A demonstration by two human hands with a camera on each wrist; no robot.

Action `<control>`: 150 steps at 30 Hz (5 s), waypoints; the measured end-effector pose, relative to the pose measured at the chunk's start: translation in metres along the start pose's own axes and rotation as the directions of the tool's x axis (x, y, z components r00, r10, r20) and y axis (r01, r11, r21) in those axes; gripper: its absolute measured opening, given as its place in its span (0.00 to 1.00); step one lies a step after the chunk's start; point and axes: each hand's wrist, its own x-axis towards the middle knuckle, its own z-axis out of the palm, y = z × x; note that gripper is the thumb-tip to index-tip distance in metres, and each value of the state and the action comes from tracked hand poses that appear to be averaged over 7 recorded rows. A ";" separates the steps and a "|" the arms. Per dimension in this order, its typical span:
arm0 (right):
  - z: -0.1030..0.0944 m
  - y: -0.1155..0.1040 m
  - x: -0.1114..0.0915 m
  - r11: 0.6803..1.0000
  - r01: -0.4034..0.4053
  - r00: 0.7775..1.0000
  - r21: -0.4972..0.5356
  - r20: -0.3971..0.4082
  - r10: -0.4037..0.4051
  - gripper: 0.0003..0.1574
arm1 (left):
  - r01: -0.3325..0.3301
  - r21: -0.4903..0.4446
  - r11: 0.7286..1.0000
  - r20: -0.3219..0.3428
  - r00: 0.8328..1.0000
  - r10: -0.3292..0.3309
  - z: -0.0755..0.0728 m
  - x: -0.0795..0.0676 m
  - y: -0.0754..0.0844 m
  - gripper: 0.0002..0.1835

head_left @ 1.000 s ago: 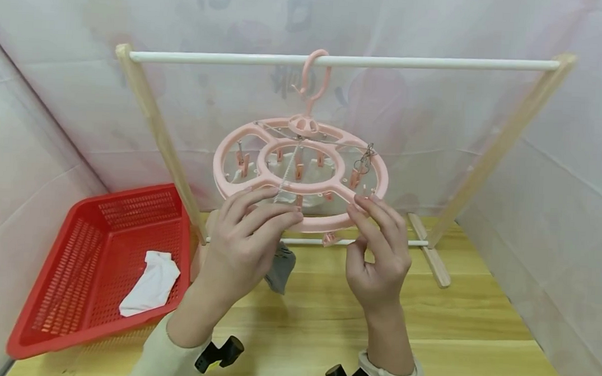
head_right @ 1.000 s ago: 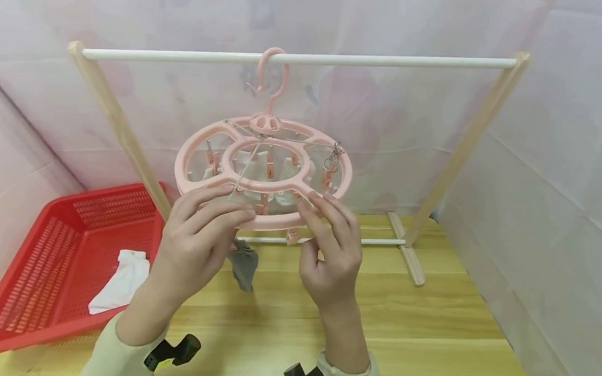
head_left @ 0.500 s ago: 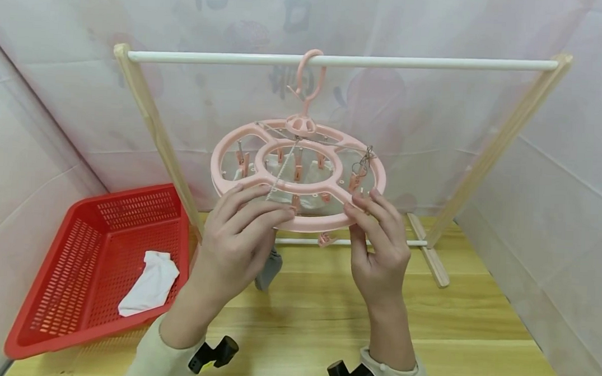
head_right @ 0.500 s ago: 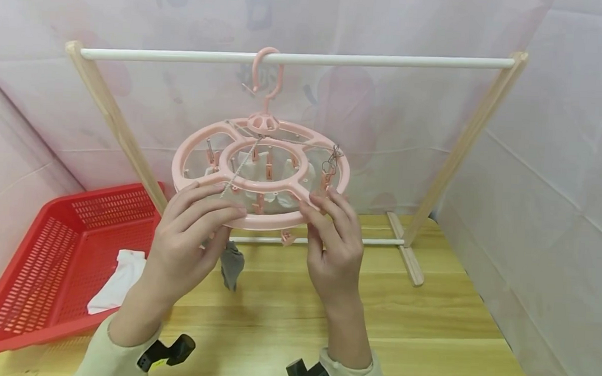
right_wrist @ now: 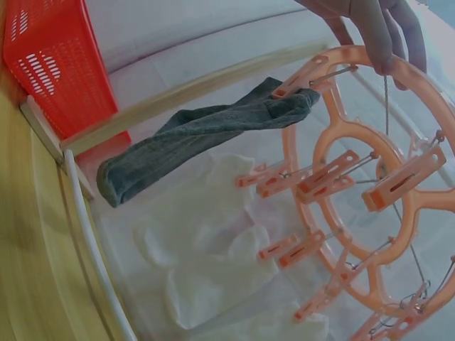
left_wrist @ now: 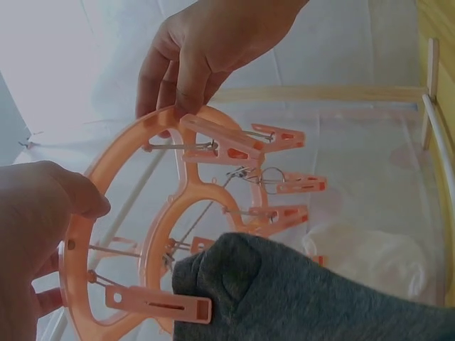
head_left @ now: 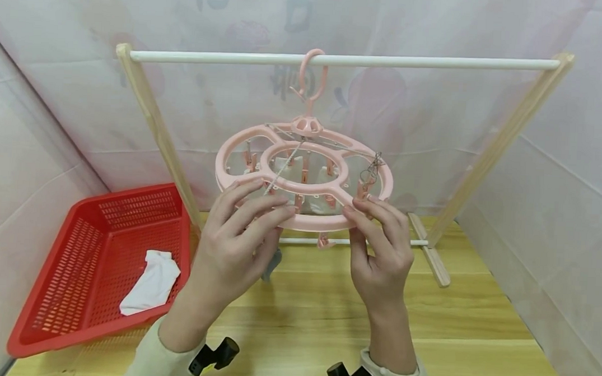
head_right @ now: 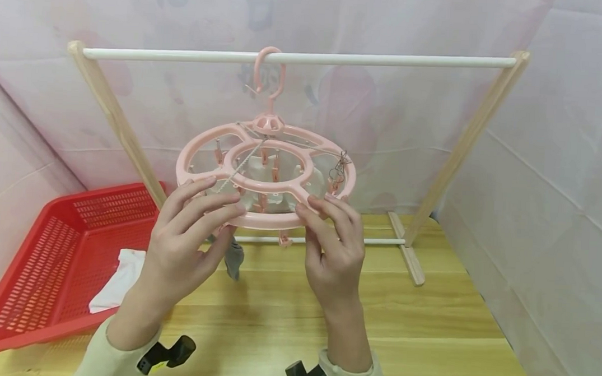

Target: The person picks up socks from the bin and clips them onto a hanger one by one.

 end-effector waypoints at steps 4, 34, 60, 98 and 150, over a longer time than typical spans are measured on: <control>0.001 -0.003 0.002 1.000 0.026 1.000 -0.003 -0.005 -0.026 0.11 | -0.034 0.038 0.999 -0.029 0.999 0.035 0.001 0.005 0.004 0.11; 0.008 -0.018 0.006 0.998 0.068 0.978 -0.015 -0.195 -0.070 0.15 | 0.050 0.040 0.998 0.057 0.997 -0.053 0.009 -0.008 -0.009 0.11; 0.000 0.002 -0.022 0.760 -0.607 0.693 0.234 0.624 0.361 0.12 | 0.073 0.020 0.997 0.061 0.995 -0.074 0.006 -0.009 -0.011 0.12; -0.007 -0.004 -0.016 0.710 -0.625 0.727 0.325 0.573 0.377 0.10 | 0.410 0.232 0.882 -0.009 0.908 -0.419 -0.065 -0.104 -0.076 0.21; -0.006 -0.001 -0.019 0.719 -0.588 0.758 0.370 0.562 0.331 0.10 | 0.597 0.613 0.517 0.628 0.029 -0.778 -0.101 -0.189 -0.124 0.25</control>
